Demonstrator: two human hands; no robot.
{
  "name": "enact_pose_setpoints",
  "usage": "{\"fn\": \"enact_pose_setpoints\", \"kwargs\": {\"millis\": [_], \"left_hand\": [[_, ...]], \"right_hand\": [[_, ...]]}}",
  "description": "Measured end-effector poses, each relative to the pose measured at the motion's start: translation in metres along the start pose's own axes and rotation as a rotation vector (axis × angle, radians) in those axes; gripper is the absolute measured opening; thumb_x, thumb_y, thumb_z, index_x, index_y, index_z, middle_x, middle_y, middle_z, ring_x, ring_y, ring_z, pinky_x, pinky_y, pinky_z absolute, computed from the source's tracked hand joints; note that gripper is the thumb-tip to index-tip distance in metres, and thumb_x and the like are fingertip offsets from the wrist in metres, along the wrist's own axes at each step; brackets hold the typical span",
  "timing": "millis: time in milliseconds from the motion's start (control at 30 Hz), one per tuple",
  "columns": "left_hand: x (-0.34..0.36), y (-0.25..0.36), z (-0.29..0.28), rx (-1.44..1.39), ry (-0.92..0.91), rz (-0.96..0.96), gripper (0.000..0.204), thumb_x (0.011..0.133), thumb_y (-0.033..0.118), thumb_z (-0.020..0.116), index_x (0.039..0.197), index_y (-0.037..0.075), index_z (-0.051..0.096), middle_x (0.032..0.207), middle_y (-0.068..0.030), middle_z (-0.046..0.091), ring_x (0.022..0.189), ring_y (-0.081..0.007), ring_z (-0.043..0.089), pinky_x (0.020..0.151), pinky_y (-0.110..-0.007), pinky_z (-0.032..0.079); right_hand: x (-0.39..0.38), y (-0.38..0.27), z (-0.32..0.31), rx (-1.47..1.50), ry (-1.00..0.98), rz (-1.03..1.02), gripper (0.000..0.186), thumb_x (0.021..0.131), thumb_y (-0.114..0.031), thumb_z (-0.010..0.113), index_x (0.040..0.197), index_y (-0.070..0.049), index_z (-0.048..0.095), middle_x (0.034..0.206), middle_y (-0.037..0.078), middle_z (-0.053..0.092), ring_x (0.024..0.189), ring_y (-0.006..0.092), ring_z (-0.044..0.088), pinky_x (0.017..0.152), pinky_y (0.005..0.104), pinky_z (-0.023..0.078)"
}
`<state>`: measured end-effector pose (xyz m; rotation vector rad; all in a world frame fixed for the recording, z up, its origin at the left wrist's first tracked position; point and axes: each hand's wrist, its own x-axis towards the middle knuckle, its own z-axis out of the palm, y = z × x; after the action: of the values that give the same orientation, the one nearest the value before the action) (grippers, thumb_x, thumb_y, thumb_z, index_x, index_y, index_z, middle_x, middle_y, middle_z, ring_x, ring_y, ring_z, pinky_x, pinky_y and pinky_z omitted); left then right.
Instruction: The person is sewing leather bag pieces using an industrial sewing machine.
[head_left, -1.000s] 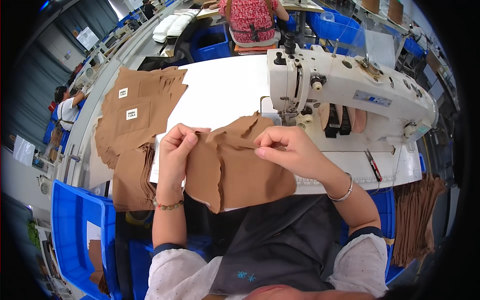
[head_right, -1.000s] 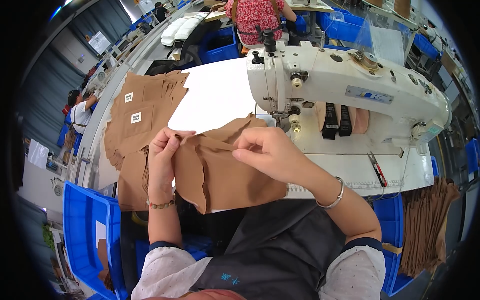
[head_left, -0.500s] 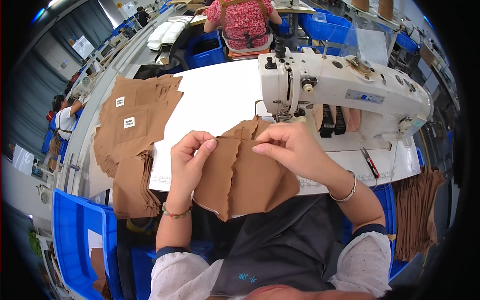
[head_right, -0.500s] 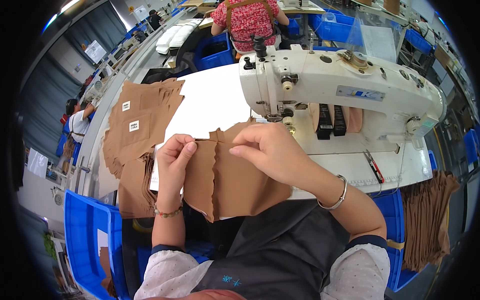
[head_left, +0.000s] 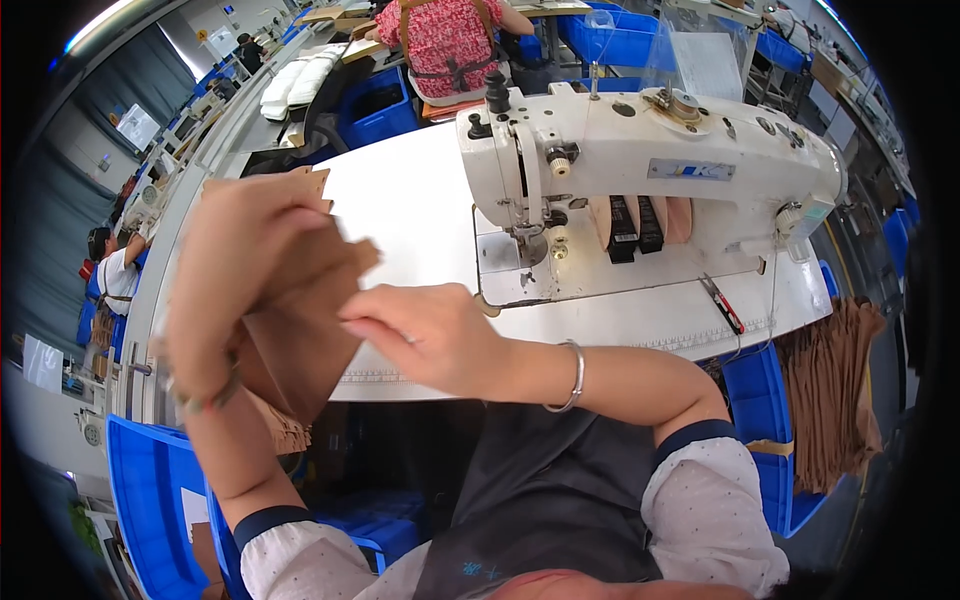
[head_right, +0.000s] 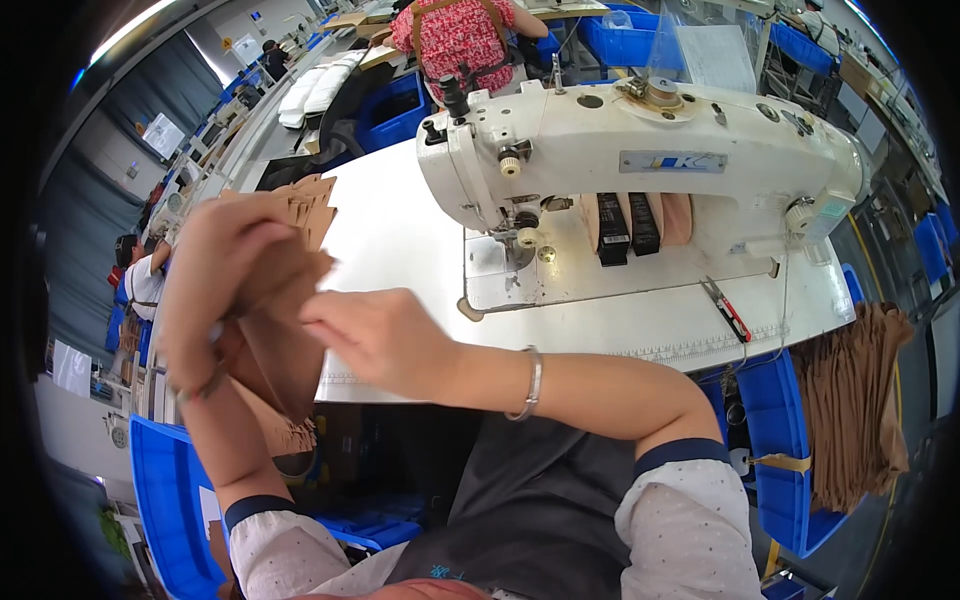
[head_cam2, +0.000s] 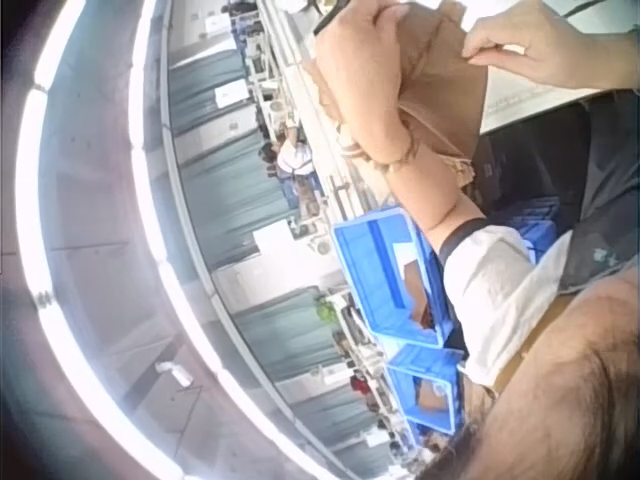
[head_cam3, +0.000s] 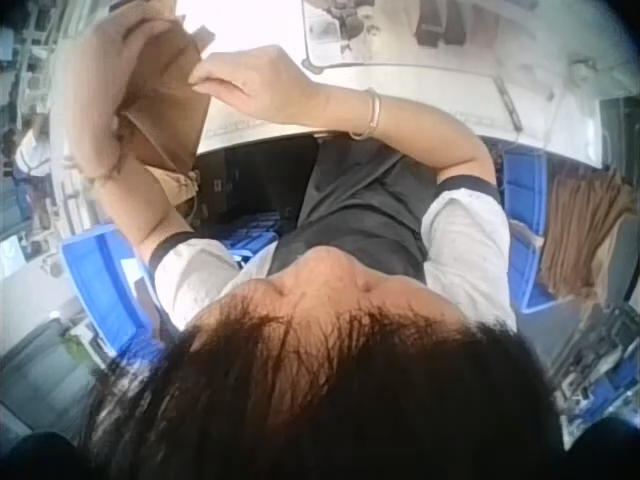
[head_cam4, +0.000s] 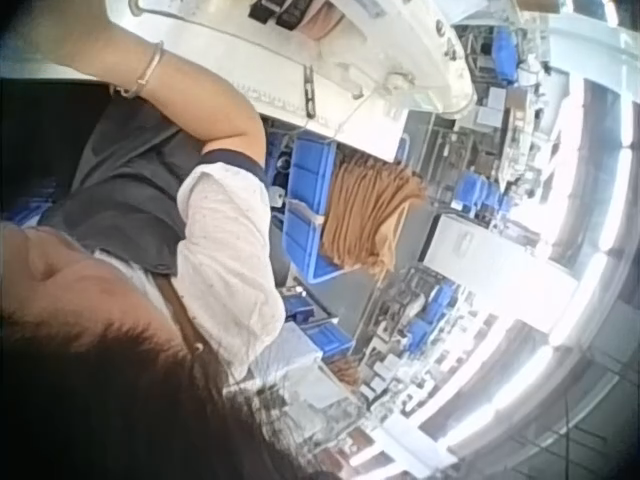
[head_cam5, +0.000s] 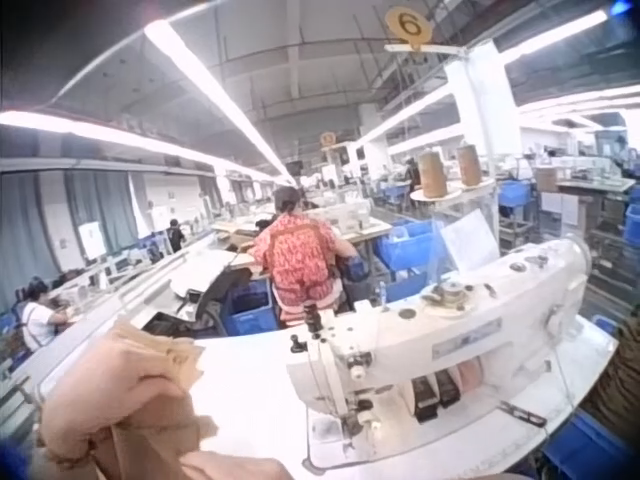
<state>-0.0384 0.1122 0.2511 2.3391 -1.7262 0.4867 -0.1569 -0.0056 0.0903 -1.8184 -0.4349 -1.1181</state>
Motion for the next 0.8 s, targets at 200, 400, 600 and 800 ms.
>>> {"fn": "enact_pose_setpoints", "kwargs": {"millis": [200,400,600,800], "left_hand": [[0.019,-0.015,0.2,-0.546,-0.355,0.088,0.01,0.082,0.012,0.074,0.088,0.004,0.075,0.083,-0.014,0.071,0.078,-0.0317,0.067,0.075,-0.038,0.053],[0.037,0.025,0.251,-0.708,-0.318,-0.022,0.012,0.082,0.014,0.076,0.088,0.004,0.075,0.079,-0.0147,0.072,0.074,-0.0324,0.067,0.071,-0.039,0.053],[0.034,0.024,0.246,-0.539,-0.284,-0.093,0.011,0.083,0.014,0.075,0.089,0.005,0.075,0.078,-0.0147,0.072,0.073,-0.0326,0.069,0.068,-0.039,0.054],[0.034,0.018,0.252,-0.645,-0.315,-0.192,0.016,0.084,0.011,0.08,0.093,0.0,0.071,0.084,-0.0079,0.071,0.074,-0.0185,0.064,0.069,-0.034,0.051]], "right_hand": [[-0.094,0.056,-0.06,-0.434,-0.38,-0.008,0.02,0.08,-0.007,0.066,0.099,-0.003,0.067,0.078,0.008,0.064,0.068,0.0265,0.065,0.06,0.037,0.054],[-0.089,0.07,-0.101,-0.752,-0.566,-0.416,0.011,0.067,-0.015,0.064,0.073,-0.007,0.06,0.073,0.003,0.052,0.063,0.0157,0.051,0.051,0.0273,0.04],[-0.104,0.077,-0.098,-0.768,-0.501,-0.417,0.012,0.061,-0.017,0.062,0.061,-0.008,0.054,0.065,0.003,0.046,0.059,0.0161,0.047,0.048,0.0284,0.036],[-0.096,0.073,-0.105,-0.766,-0.578,-0.402,0.014,0.065,-0.015,0.064,0.072,-0.003,0.061,0.076,0.008,0.057,0.06,0.0137,0.052,0.048,0.026,0.038]]}}
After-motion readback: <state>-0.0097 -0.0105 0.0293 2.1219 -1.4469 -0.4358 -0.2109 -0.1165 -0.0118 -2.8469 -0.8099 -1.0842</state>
